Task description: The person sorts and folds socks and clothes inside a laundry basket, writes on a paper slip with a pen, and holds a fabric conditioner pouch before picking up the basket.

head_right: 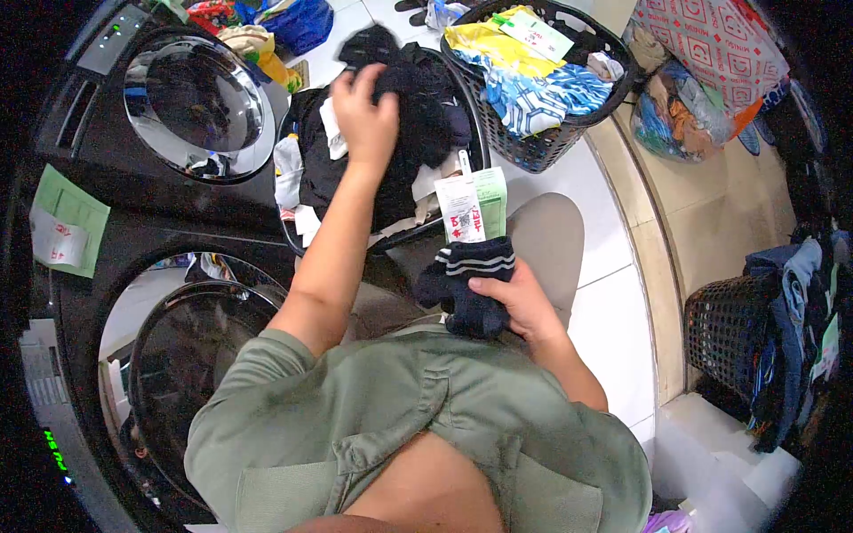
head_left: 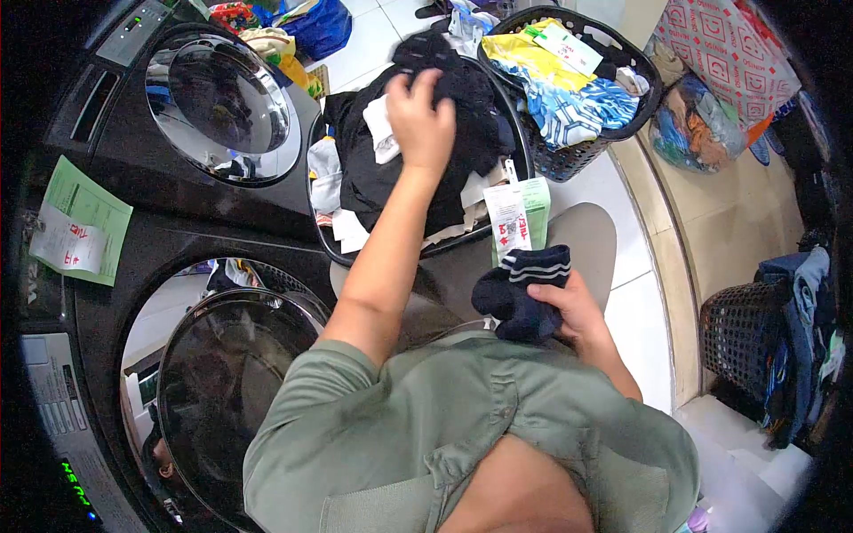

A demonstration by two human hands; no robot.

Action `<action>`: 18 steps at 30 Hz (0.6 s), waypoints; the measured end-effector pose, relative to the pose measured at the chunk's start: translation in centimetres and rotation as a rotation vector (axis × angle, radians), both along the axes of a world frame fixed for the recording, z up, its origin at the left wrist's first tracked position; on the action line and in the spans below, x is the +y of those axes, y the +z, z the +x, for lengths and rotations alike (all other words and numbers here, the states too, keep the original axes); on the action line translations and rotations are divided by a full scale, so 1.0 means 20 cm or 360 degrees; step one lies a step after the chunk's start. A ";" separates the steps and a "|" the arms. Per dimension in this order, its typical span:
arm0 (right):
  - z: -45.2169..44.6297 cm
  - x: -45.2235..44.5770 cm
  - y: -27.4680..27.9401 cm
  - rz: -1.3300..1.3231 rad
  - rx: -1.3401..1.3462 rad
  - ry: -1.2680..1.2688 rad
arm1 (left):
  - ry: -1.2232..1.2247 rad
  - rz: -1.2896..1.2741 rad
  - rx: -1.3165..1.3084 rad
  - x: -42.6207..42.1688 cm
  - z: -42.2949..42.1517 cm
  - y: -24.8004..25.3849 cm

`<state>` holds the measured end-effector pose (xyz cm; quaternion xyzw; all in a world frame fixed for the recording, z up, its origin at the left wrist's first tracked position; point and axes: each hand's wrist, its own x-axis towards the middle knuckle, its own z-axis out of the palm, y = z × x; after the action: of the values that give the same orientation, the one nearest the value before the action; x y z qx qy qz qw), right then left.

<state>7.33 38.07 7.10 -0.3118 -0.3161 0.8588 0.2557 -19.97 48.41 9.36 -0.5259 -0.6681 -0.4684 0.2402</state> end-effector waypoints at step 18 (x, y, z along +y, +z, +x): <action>-0.09 -0.01 0.01 0.0048 0.0082 0.0166 | 0.0733 -0.0905 -0.0071 0.03 -0.28 -0.21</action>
<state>5.48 37.78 7.36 -0.2687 -0.3381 0.8738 0.2234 -25.49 49.07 5.26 -0.3970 -0.8776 -0.2089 0.1690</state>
